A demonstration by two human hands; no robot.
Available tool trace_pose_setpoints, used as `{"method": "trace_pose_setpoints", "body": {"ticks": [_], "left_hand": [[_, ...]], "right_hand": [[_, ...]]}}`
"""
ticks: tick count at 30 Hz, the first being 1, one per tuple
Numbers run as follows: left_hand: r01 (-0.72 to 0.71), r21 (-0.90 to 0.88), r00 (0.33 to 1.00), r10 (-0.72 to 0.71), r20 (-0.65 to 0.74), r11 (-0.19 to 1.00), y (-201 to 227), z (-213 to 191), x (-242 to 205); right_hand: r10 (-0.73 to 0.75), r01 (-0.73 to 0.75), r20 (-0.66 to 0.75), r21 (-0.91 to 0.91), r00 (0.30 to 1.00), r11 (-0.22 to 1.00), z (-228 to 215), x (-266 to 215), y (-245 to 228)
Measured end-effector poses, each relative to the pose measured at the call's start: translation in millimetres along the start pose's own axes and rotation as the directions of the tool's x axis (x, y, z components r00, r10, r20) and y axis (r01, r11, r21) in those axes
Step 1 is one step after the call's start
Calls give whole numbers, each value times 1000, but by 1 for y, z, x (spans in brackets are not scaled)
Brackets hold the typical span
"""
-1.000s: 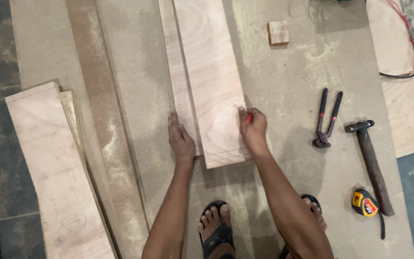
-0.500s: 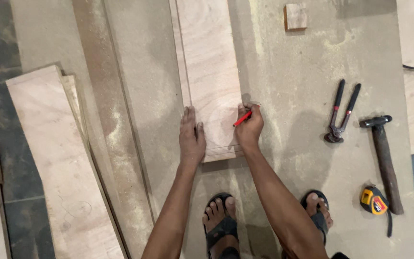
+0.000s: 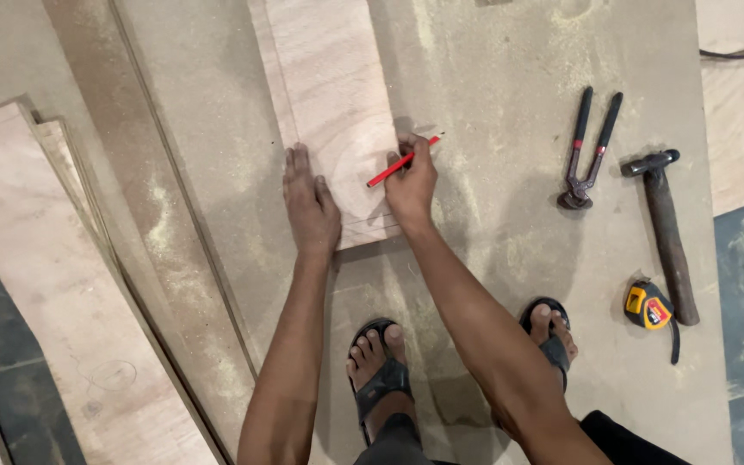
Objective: The person measures a piece of wood with a tape measure, marks it with a pencil, hammers a wooden block onto the surface, and cuts the wood using a circular saw.
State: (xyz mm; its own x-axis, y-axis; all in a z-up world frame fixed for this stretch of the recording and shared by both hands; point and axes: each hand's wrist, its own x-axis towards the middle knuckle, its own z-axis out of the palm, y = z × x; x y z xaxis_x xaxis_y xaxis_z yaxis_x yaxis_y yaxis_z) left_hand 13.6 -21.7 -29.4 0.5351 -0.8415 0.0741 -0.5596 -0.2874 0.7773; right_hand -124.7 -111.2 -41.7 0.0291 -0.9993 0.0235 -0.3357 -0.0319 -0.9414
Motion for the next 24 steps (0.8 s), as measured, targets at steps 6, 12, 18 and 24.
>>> {"method": "trace_pose_setpoints", "body": {"ticks": [6,12,18,24], "left_hand": [[-8,-6,999,7,-32,1000,-1,0,8],[-25,-10,999,24,-31,1000,-17,9,8],[-139,127,990,140,-2,982,-18,12,3],[-311,-211,950,310,-43,927,63,61,-17]], "right_hand": [[78,-78,-20,9,997,997,2,1,-11],[41,-40,-29,54,999,998,5,6,-11],[33,-29,38,-103,999,994,-60,0,7],[-204,201,80,-697,976,688,-297,-43,73]]}}
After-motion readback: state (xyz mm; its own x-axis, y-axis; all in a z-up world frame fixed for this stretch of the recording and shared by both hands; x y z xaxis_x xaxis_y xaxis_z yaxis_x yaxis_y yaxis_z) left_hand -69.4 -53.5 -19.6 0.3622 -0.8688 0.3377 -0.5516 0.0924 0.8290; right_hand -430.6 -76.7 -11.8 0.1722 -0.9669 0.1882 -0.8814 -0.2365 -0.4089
